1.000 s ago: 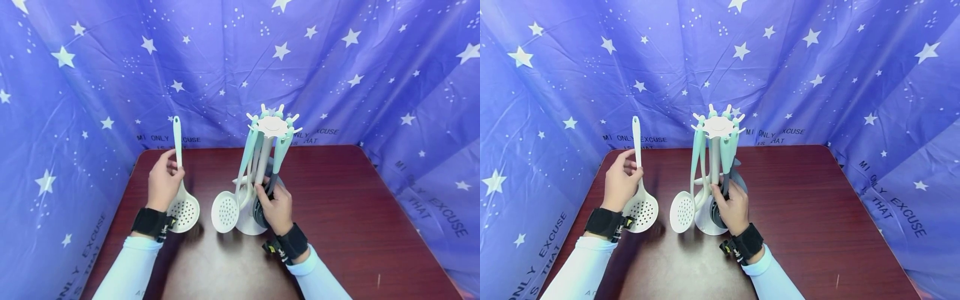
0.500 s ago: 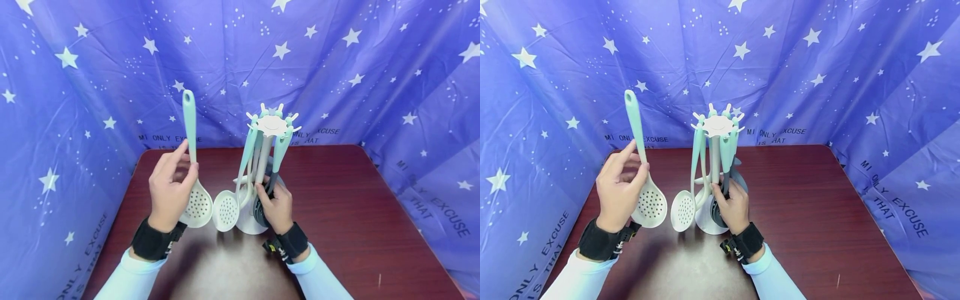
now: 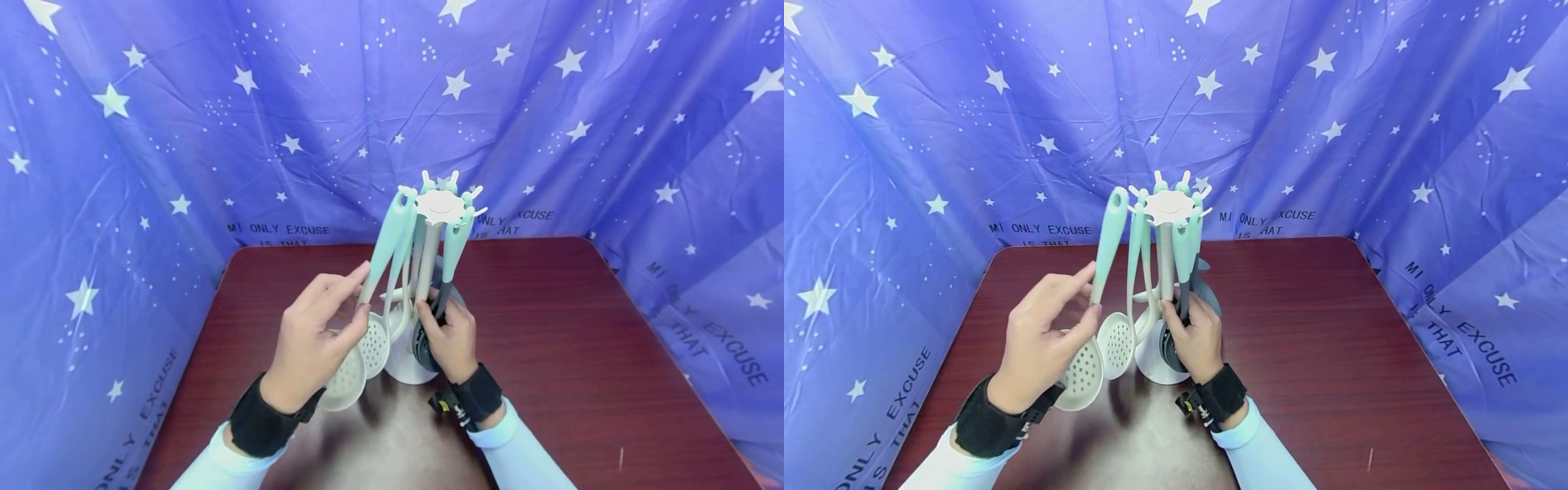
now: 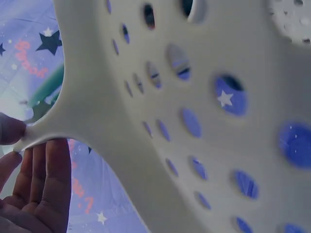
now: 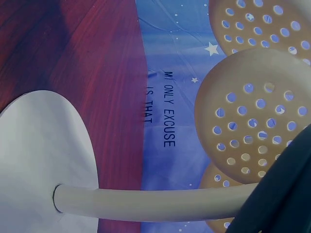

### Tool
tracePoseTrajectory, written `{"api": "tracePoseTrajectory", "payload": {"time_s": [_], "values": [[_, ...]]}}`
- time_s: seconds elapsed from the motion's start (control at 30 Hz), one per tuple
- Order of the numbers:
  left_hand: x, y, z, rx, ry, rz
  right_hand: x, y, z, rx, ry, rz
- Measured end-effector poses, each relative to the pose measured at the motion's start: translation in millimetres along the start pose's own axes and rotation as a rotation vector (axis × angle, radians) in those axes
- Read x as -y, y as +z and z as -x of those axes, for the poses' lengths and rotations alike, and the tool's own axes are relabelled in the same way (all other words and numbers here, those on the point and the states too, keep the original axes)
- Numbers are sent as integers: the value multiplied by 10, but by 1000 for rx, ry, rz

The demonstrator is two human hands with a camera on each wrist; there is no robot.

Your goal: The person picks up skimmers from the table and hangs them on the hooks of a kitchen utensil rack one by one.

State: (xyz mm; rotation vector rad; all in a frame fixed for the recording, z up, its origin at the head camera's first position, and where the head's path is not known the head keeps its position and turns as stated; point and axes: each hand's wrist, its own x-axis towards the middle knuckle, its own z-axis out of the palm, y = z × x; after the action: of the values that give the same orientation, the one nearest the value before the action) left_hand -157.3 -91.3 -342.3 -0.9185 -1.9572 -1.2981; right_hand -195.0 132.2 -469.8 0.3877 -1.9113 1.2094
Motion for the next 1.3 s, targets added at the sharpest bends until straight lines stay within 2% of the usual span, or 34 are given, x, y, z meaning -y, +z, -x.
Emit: {"api": "tracePoseTrajectory", "payload": {"time_s": [0.13,0.37,0.63,0.9,1.17,1.3], "values": [[-25,34,34,47,-18,-19,-2,10,-3,-5,2,4],[-26,82,61,81,-23,-53,-21,19,-13,-6,5,12],[-15,116,92,110,-63,-87,-54,56,-12,-7,13,14],[30,311,162,137,-133,-20,-113,1,-6,-3,15,47],[124,561,238,97,-263,63,-167,-38,-59,96,19,74],[221,615,286,93,-303,89,-150,-70,-86,120,53,22]]}}
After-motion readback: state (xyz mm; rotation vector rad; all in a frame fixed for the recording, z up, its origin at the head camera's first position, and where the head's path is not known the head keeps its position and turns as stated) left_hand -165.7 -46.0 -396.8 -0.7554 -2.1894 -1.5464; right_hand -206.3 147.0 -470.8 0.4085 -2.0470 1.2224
